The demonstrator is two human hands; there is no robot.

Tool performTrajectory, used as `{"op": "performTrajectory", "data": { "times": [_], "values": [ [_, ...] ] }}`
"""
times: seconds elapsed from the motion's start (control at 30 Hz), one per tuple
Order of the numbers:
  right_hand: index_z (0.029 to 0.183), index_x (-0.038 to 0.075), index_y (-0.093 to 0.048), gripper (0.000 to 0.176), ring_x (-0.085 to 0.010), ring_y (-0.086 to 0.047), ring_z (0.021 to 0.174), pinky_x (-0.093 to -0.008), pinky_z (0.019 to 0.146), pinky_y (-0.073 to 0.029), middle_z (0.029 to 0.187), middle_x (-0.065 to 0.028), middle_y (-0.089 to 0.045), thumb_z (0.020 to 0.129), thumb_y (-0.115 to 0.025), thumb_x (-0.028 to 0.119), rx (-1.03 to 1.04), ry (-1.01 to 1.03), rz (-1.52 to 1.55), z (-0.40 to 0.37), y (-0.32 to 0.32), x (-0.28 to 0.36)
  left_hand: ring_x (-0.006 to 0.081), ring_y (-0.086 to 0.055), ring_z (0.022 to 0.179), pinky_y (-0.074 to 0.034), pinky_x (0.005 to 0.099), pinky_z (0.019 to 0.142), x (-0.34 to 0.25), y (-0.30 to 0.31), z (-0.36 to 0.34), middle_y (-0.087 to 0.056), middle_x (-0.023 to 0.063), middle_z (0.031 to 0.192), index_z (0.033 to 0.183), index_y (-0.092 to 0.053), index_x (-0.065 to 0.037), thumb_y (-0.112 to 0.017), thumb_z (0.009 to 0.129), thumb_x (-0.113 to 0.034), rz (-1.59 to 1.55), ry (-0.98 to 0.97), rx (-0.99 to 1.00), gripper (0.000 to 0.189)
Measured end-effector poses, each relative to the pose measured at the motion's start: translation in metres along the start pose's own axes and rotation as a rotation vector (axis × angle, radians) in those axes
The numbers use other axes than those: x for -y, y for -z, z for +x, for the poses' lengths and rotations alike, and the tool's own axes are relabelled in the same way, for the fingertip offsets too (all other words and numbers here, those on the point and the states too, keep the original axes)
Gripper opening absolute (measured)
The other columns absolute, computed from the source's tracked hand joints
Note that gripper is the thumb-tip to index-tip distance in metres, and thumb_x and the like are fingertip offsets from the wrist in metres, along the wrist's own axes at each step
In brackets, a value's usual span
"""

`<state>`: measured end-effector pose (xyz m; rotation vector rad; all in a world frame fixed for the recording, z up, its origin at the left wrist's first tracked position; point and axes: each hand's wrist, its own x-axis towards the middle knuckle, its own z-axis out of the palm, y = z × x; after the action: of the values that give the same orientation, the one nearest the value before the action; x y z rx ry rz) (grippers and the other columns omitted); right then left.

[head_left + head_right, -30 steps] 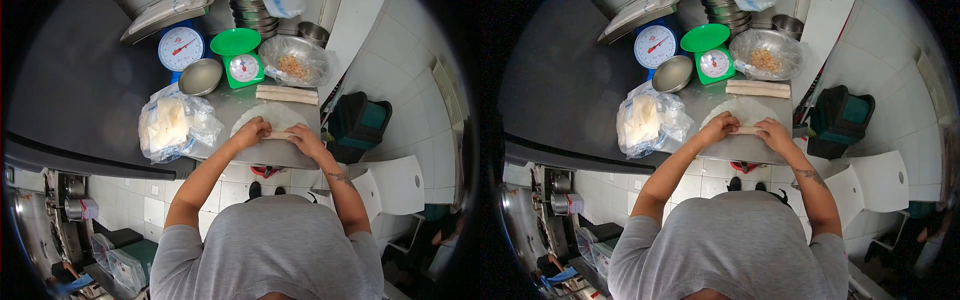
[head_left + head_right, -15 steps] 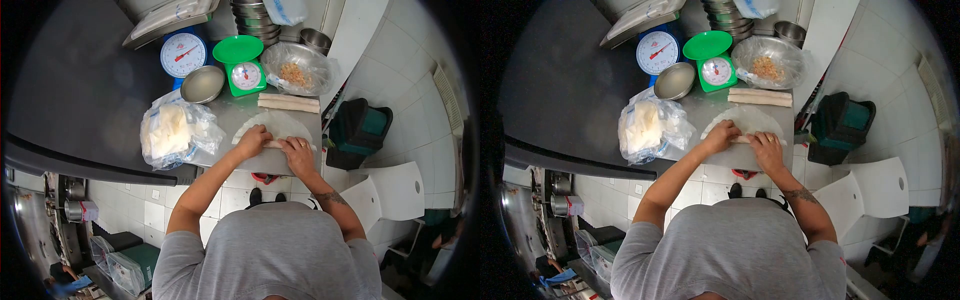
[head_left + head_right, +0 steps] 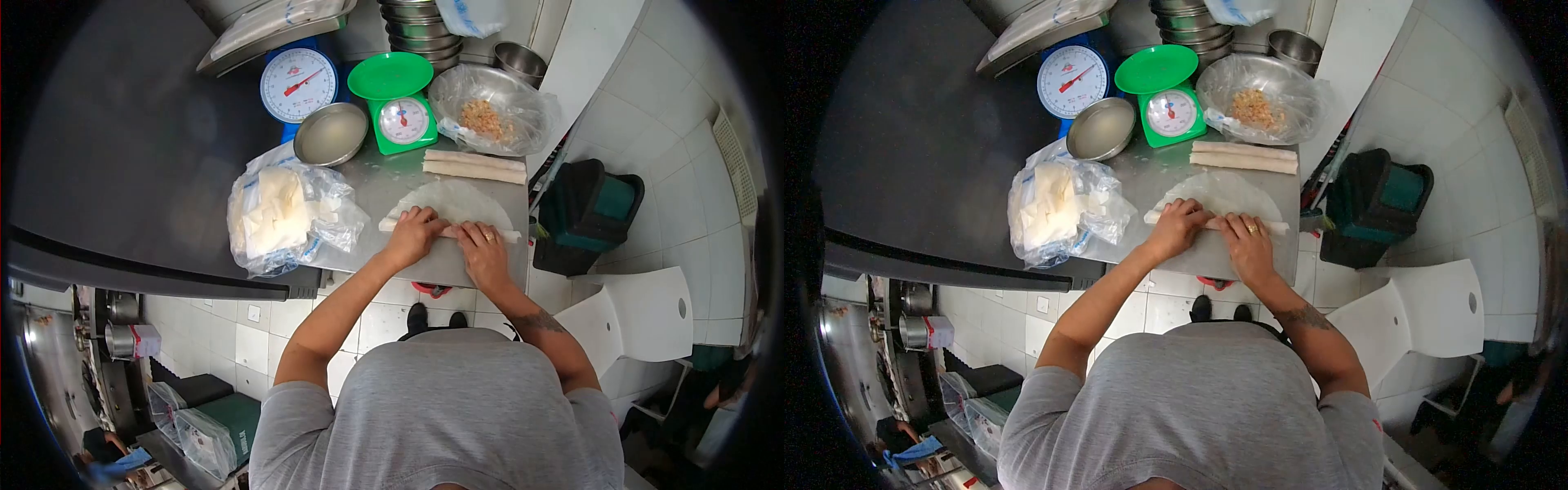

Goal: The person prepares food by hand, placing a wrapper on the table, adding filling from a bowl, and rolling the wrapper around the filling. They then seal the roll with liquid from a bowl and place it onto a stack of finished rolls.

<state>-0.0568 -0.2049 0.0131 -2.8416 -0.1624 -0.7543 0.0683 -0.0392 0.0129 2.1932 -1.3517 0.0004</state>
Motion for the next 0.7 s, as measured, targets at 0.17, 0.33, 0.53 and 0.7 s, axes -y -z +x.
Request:
{"op": "performTrajectory", "data": {
  "times": [0.17,0.33,0.53,0.7],
  "values": [
    [0.116,0.007,-0.063,0.037,-0.0259,-0.055,0.108,-0.0418,0.095,-0.045,0.115,-0.0066,-0.060,0.080,-0.057,0.010,0.066,-0.028,0.052,0.012,0.002,-0.008,0.0280,-0.050,0.104,-0.038,0.0410,0.084,-0.018,0.003,-0.001,-0.054,0.0069,0.107,0.117,-0.062,-0.015,-0.060,0.075,-0.004,0.164,-0.014,-0.121,0.044],
    [0.116,0.007,-0.063,0.035,-0.0262,-0.056,0.108,-0.0406,0.094,-0.045,0.114,-0.0068,-0.061,0.082,-0.057,0.009,0.166,-0.086,0.160,0.020,-0.002,-0.024,0.0277,-0.050,0.105,-0.038,0.0411,0.083,-0.009,-0.008,-0.002,-0.054,0.0064,0.107,0.118,-0.060,-0.016,-0.061,0.073,-0.006,0.214,-0.068,-0.172,0.046],
    [0.115,0.008,-0.063,0.035,-0.0264,-0.056,0.107,-0.0407,0.096,-0.044,0.113,-0.0067,-0.061,0.081,-0.060,0.008,0.024,-0.011,0.081,0.015,0.007,-0.023,0.0267,-0.050,0.102,-0.037,0.0407,0.083,-0.002,-0.008,0.006,-0.054,0.0047,0.107,0.115,-0.062,-0.017,-0.061,0.075,-0.005,0.183,-0.033,-0.094,0.042],
    [0.113,0.009,-0.063,0.034,-0.0262,-0.056,0.106,-0.0400,0.096,-0.044,0.111,-0.0064,-0.061,0.080,-0.060,0.007,0.039,-0.025,0.080,0.020,0.001,-0.027,0.0267,-0.051,0.103,-0.037,0.0431,0.085,0.005,-0.001,0.016,-0.054,0.0047,0.106,0.117,-0.062,-0.017,-0.060,0.077,-0.006,0.151,-0.011,-0.014,0.042]
  ]
}}
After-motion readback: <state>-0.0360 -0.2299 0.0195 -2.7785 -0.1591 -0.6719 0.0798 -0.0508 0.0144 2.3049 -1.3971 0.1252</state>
